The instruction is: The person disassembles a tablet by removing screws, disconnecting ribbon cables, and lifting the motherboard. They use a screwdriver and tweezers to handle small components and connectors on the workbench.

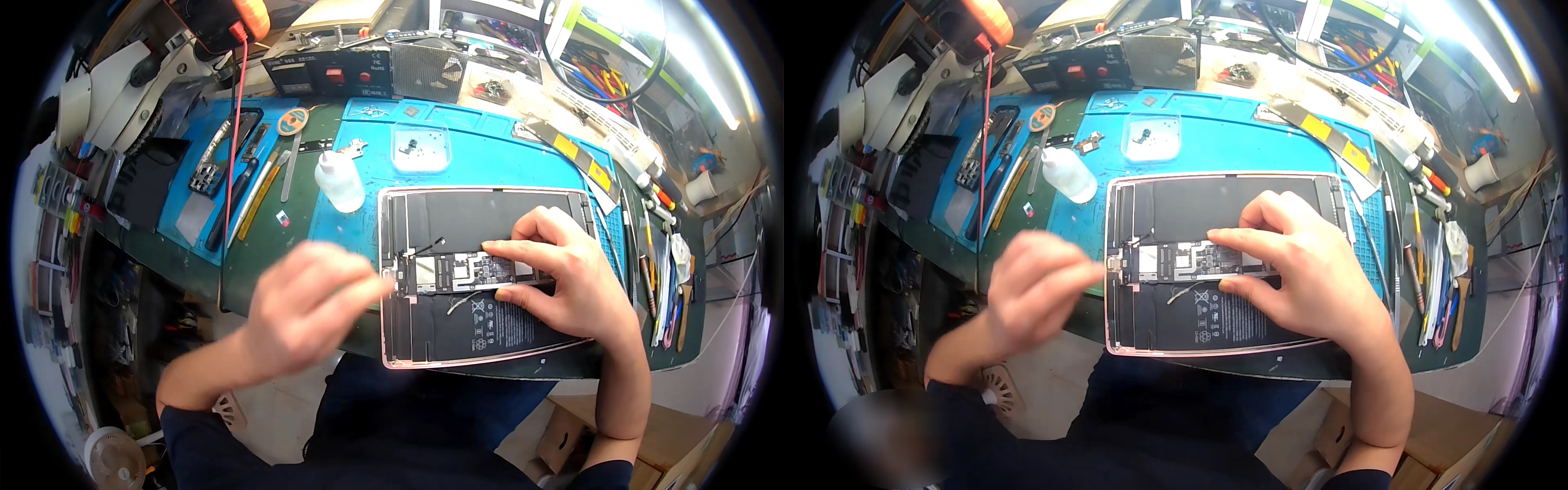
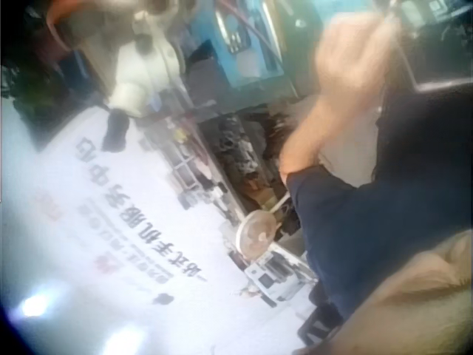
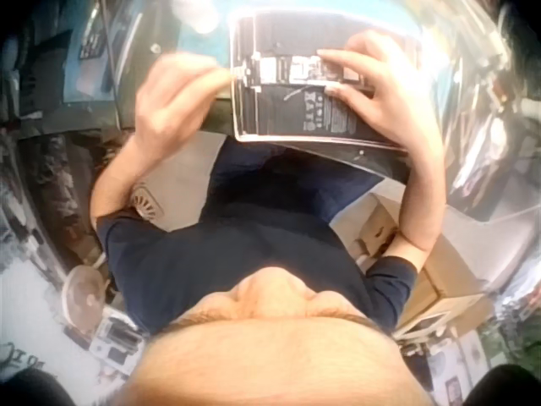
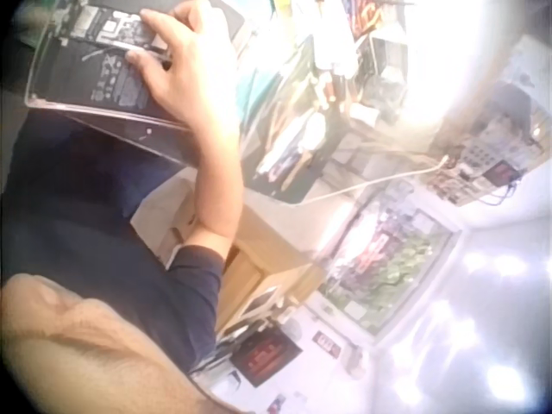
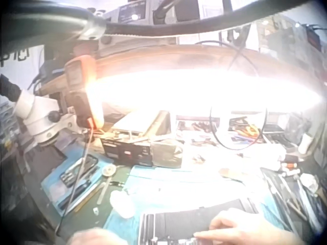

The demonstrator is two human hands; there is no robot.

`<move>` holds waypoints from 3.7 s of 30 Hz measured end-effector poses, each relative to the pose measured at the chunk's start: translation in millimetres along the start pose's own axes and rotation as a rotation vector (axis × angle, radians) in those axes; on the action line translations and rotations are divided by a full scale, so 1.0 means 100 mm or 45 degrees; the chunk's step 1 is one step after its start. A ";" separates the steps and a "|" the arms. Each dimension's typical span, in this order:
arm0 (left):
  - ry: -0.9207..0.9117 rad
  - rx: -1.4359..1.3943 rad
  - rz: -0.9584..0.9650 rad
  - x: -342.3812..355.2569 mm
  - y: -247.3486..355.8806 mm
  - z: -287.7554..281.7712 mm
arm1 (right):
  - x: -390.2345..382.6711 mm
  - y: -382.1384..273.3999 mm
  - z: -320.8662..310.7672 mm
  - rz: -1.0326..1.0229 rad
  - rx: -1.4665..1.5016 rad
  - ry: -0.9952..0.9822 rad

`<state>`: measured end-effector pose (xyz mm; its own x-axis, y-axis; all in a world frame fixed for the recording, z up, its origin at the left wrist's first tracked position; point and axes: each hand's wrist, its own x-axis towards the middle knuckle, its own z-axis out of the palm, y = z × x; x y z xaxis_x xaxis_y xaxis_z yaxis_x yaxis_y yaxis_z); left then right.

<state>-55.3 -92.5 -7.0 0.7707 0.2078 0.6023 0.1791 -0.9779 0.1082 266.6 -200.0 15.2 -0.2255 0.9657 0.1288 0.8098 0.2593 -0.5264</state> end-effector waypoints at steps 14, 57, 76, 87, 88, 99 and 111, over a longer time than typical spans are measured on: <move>-0.233 0.020 0.692 0.42 -0.35 0.17 | -0.06 0.07 0.06 -0.038 0.024 0.079; -0.100 -0.006 0.338 -0.22 0.24 0.20 | -0.09 0.00 0.03 -0.039 -0.018 0.056; -0.074 -0.063 0.357 -0.24 0.23 0.21 | -0.04 0.01 -0.02 -0.034 -0.025 0.014; -0.048 -0.055 0.350 -0.24 0.24 0.22 | -0.10 -0.05 0.03 -0.020 -0.049 0.052; -0.047 -0.056 0.348 -0.24 0.24 0.22 | -0.10 -0.05 0.03 -0.016 -0.047 0.052; -0.032 -0.073 0.356 -0.25 0.23 0.23 | -0.05 -0.02 -0.02 -0.032 -0.055 0.020; -0.023 -0.044 0.344 -0.25 0.24 0.24 | -0.11 -0.07 0.03 0.003 -0.030 0.036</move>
<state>-55.4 -120.5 -38.2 0.7984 -0.0605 0.5991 -0.0550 -0.9981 -0.0276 262.3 -212.0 15.0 -0.2081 0.9663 0.1514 0.8228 0.2566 -0.5071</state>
